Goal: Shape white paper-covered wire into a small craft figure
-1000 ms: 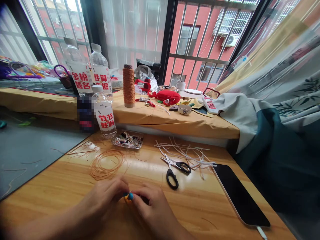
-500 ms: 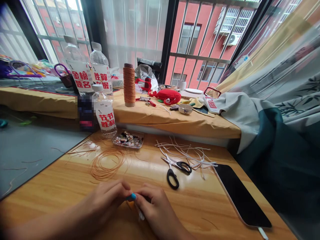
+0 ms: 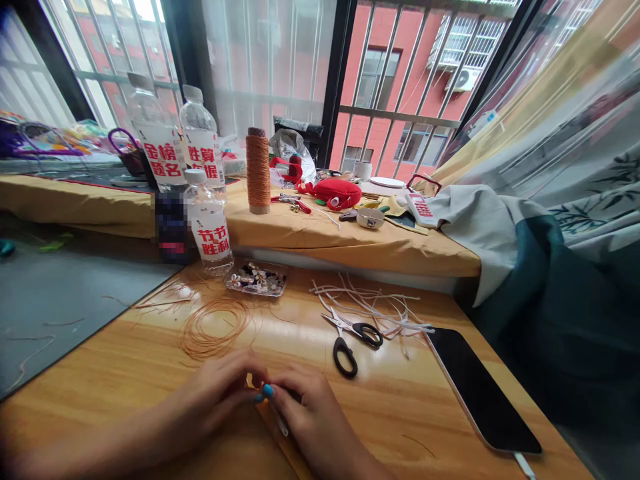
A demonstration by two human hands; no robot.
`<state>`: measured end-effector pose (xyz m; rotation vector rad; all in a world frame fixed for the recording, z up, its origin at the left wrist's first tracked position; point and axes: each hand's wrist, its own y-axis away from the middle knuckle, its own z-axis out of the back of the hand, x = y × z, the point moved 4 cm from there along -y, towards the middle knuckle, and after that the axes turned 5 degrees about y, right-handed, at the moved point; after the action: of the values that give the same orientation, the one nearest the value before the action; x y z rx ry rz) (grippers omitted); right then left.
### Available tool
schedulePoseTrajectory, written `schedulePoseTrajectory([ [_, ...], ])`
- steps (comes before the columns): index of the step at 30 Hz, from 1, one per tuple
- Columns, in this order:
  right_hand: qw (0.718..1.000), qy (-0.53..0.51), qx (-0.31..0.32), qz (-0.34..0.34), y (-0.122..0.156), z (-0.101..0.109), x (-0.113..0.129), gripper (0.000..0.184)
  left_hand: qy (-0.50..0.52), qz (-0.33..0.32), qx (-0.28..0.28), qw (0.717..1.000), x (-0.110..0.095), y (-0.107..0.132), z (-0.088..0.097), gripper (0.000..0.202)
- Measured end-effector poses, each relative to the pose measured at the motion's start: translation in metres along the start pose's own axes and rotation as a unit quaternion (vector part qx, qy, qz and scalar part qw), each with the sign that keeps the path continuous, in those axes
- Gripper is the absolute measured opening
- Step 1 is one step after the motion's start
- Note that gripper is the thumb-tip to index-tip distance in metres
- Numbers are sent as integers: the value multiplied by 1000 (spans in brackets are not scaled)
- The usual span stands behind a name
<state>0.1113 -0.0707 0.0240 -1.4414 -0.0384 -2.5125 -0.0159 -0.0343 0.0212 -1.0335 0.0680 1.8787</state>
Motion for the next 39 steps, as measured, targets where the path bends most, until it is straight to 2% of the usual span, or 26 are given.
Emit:
schedulePoseTrajectory([
  [7,999,-42,9,-9,1,-1,2,24,-54,-84,-31,994,-7,1,0,13],
  [27,999,-40,22,-11,0,-3,-2,32,-110,-127,-43,985,-15,4,3,10],
  [31,999,-31,15,-11,1,-3,-1,29,-85,-85,-43,992,-10,2,4,11],
  [34,999,-37,-1,-22,2,-1,0,29,-56,-8,-44,997,-4,-1,5,13],
  [39,998,-46,19,-39,2,-2,2,29,-47,95,-16,994,2,-2,4,11],
])
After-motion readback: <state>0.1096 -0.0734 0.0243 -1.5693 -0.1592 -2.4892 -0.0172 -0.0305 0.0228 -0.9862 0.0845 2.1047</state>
